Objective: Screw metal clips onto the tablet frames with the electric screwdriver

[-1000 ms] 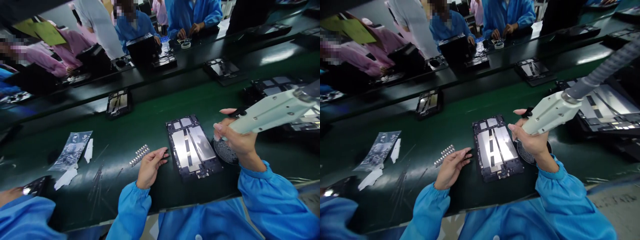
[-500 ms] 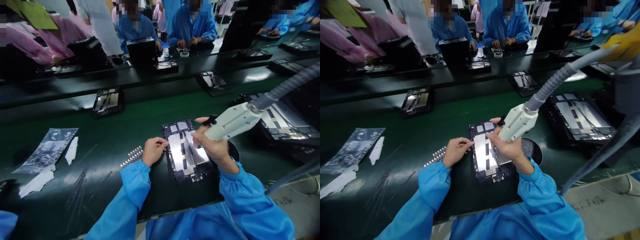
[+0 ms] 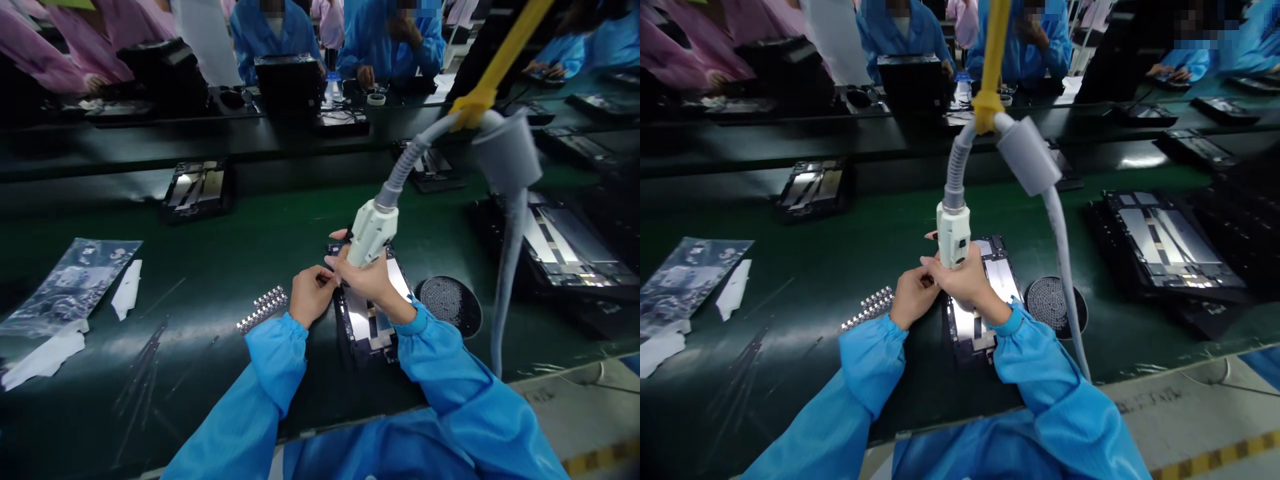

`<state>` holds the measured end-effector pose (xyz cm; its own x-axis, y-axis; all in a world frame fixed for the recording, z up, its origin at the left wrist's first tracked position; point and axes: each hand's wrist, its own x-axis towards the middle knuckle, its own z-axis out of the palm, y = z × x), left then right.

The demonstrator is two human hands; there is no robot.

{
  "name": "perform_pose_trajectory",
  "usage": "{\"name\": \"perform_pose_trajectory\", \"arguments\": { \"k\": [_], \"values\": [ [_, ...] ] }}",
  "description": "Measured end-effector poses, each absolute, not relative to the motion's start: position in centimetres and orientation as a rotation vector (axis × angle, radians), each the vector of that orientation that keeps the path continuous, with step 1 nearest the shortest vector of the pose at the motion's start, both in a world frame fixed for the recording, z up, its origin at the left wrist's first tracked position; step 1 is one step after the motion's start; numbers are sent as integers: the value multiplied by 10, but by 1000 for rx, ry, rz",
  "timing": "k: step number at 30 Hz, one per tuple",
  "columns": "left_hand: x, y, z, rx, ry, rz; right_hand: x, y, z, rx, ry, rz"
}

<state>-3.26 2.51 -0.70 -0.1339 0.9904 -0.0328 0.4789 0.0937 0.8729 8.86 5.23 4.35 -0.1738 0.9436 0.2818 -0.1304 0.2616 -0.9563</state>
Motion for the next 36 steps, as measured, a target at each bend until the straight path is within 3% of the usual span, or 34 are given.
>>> {"name": "perform_pose_trajectory", "arguments": {
  "k": [22, 29, 36],
  "values": [
    [-36, 33, -18, 1270, 1608, 939, 75, 59, 26, -859, -1451, 1202],
    [-68, 21, 13, 1174, 1431, 827, 75, 54, 22, -860, -1584, 1100],
    [-140, -43, 23, 1543, 2287, 532, 70, 52, 22, -863, -1502, 1144]
  ]
}}
